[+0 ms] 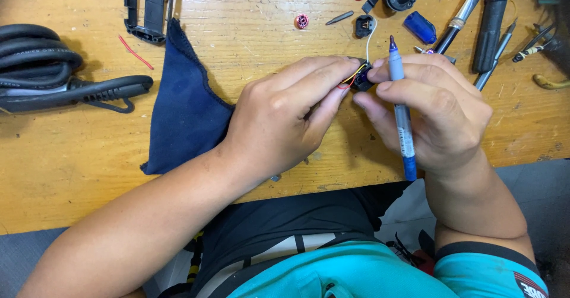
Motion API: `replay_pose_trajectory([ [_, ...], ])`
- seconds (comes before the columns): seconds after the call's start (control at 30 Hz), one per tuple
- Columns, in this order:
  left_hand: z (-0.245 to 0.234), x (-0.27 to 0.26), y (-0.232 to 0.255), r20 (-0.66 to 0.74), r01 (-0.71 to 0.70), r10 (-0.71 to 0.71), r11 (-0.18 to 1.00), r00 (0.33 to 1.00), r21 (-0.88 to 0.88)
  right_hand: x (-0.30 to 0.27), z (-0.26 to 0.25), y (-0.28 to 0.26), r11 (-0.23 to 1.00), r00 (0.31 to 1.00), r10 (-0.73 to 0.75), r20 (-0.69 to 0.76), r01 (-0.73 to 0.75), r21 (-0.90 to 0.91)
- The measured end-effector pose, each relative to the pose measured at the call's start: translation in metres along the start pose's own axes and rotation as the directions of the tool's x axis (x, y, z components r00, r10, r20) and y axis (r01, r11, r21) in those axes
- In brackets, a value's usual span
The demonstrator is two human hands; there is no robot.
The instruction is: Inspecting and marking electronic components of a disassembled portable fan on a workbench.
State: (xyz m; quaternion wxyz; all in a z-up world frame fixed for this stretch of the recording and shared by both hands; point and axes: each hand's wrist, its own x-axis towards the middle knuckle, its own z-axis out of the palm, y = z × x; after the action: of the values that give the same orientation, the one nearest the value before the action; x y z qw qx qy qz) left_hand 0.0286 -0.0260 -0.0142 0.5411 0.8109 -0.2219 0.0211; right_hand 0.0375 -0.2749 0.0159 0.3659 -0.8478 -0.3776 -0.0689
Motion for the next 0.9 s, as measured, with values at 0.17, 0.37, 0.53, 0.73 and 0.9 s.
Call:
replay_pose_trajectory([
  [0.17,-0.0005,0.0003,0.0000,0.005,-0.004,0.004,1.000,1.000,0.008,0.0004,0.0003,-0.0005,1.000,1.000,0.014,0.000,-0.014,0.013],
  [0.37,-0.0007,0.0004,0.0006,0.005,0.000,0.000,1.000,1.000,0.014,0.0037,-0.0007,-0.0003,1.000,1.000,-0.024,0.015,0.023,0.008],
  [0.53,-0.0006,0.0004,0.0014,-0.002,0.002,-0.002,1.000,1.000,0.005,0.0049,-0.0017,-0.0032,1.000,1.000,-0.005,0.027,0.005,0.019],
  [0.73,-0.0024,0.0011,0.0022,0.005,-0.004,0.004,1.000,1.000,-0.002,0.0079,-0.0023,-0.0030,0.999,0.999,-0.030,0.038,0.030,0.013],
  [0.9,-0.0018,0.0011,0.0017,-0.001,-0.009,0.009,1.000,1.000,0.000,0.0089,-0.0051,-0.0080,0.999,0.998,-0.030,0.060,0.031,-0.013],
])
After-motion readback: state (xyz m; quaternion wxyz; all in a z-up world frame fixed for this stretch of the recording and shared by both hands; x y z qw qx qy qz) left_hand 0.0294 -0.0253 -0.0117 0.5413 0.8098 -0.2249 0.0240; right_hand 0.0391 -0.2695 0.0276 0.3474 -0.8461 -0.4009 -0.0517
